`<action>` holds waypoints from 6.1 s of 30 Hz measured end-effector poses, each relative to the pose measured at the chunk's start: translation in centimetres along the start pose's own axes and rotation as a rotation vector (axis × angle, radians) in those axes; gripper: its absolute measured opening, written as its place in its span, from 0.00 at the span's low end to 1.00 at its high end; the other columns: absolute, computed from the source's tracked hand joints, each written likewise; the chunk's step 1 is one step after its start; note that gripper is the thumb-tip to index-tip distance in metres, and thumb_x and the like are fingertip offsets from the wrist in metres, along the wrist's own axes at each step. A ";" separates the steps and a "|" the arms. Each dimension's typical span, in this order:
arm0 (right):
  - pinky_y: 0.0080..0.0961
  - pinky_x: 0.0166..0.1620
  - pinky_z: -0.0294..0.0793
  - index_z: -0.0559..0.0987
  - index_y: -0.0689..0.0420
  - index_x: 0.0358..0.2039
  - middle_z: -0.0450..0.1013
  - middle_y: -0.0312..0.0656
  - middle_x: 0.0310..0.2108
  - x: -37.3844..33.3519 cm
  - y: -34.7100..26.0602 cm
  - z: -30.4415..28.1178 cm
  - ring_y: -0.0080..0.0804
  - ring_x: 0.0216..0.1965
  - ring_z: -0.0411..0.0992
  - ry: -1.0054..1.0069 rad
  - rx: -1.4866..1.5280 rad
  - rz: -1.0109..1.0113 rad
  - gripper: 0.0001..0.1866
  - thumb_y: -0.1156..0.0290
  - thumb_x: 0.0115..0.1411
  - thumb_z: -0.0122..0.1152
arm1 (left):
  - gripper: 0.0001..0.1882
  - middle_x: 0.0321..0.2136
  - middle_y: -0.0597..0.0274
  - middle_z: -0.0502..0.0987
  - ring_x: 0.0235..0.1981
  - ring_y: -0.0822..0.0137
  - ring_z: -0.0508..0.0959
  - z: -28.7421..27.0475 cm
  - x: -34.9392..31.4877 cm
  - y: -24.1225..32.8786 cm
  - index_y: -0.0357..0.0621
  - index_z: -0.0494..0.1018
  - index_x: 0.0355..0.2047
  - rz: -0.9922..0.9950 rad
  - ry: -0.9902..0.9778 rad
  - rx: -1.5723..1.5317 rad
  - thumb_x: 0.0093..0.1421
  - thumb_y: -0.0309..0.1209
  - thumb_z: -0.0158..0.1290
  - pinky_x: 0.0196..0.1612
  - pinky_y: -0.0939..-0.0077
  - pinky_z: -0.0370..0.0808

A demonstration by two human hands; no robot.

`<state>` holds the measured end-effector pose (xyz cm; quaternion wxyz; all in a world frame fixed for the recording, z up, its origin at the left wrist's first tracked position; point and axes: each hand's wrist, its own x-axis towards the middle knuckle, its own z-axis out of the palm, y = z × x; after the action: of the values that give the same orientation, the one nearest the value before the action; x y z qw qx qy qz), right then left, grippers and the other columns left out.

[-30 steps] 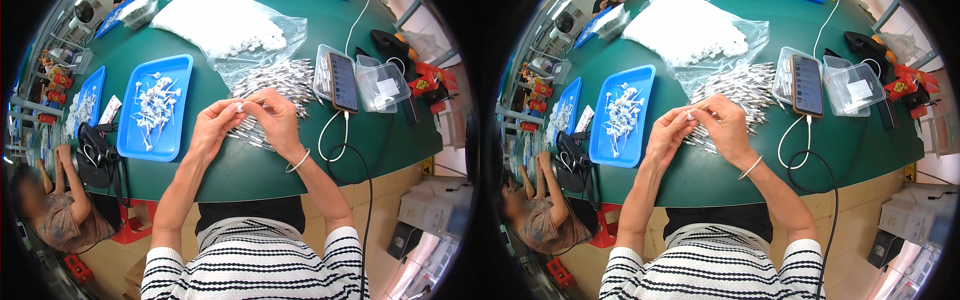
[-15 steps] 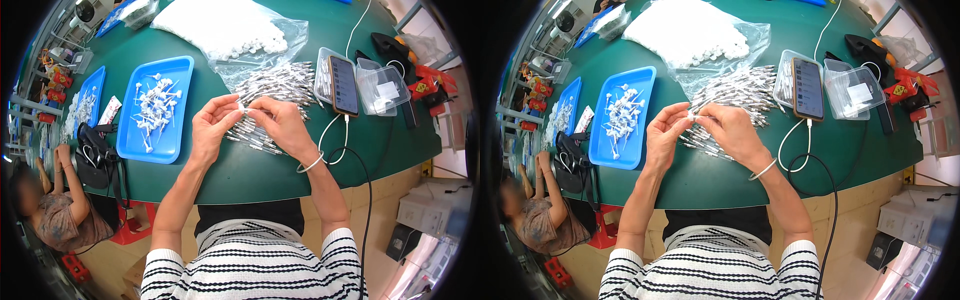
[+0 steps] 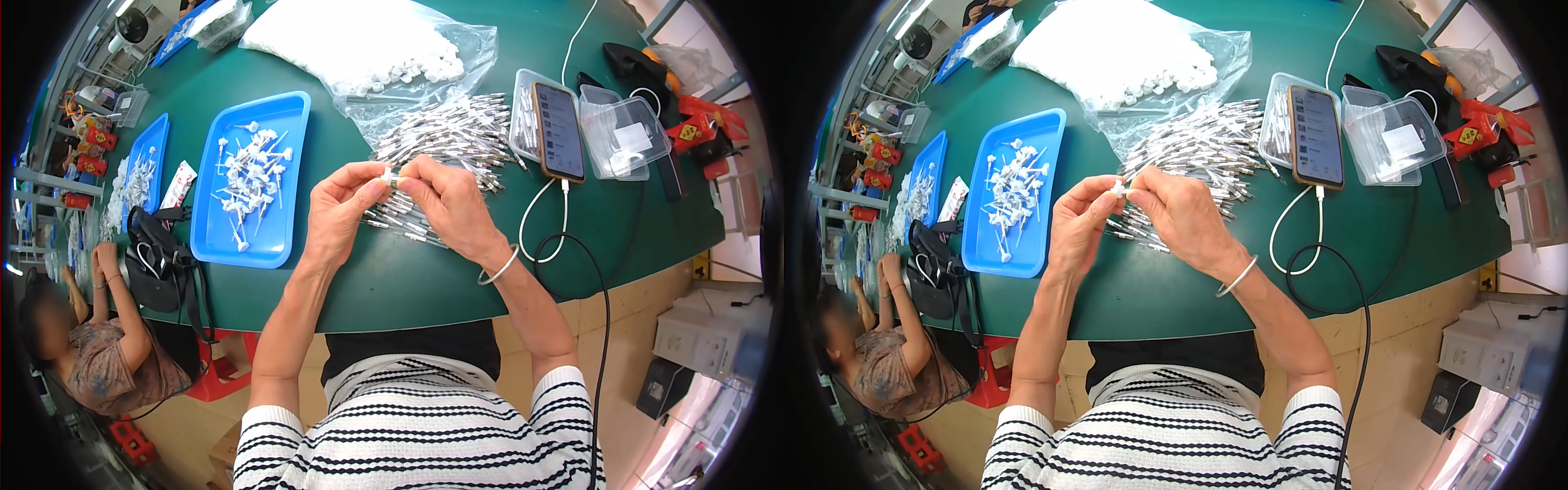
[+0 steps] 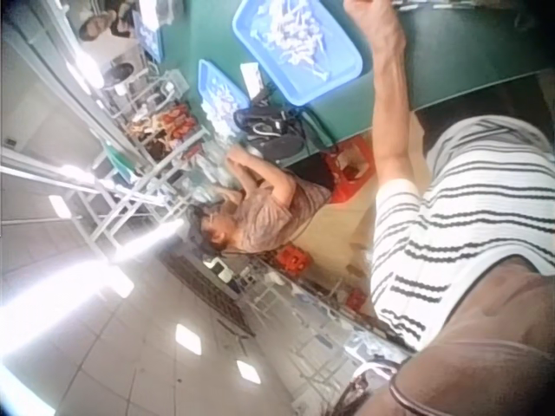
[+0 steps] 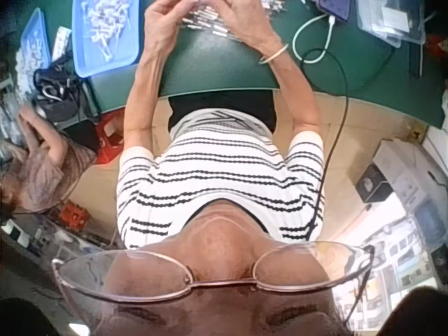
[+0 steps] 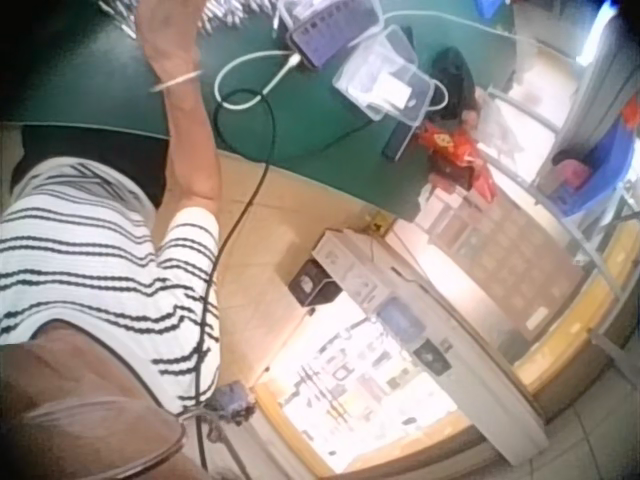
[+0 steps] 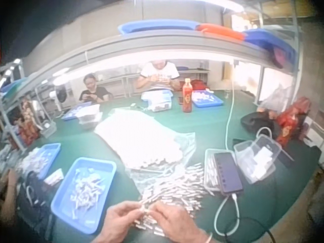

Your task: The person sits at a green workbench and repeatedly picks up small white plastic caps and silver metal rods. They insert the caps onto the rods by hand and place the assembled units into a blue plastic tray. The process is repetitive and performed one at a time.

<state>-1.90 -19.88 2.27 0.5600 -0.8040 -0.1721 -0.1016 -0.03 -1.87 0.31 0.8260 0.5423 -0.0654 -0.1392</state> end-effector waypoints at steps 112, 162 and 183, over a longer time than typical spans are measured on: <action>0.18 0.43 0.70 0.77 0.62 0.37 0.73 0.37 0.34 0.0 1.3 1.5 0.21 0.37 0.71 -0.054 0.582 0.138 0.07 0.81 0.57 0.60 | 0.07 0.28 0.61 0.77 0.29 0.75 0.77 -0.7 -0.8 2.6 0.34 0.73 0.33 -0.007 -0.103 0.030 0.60 0.27 0.54 0.36 0.82 0.76; 0.24 0.48 0.70 0.79 0.60 0.34 0.72 0.40 0.40 0.0 1.8 2.4 0.27 0.43 0.70 -0.030 0.776 0.123 0.09 0.87 0.54 0.58 | 0.10 0.26 0.69 0.72 0.23 0.79 0.70 0.5 -1.1 0.8 0.42 0.71 0.33 -0.009 -0.136 -0.123 0.63 0.36 0.53 0.28 0.86 0.68; 0.21 0.47 0.69 0.68 0.60 0.54 0.71 0.40 0.44 0.7 0.5 1.4 0.23 0.44 0.68 0.150 0.705 0.279 0.21 0.72 0.61 0.57 | 0.13 0.26 0.70 0.74 0.26 0.79 0.72 -0.4 -0.6 -0.2 0.41 0.72 0.42 -0.273 -0.047 -0.365 0.64 0.37 0.50 0.29 0.83 0.71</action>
<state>-1.13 -18.61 1.62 0.8217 -0.5680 -0.0440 -0.0173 -0.51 -1.39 -0.01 0.8821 0.3845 0.0153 -0.2717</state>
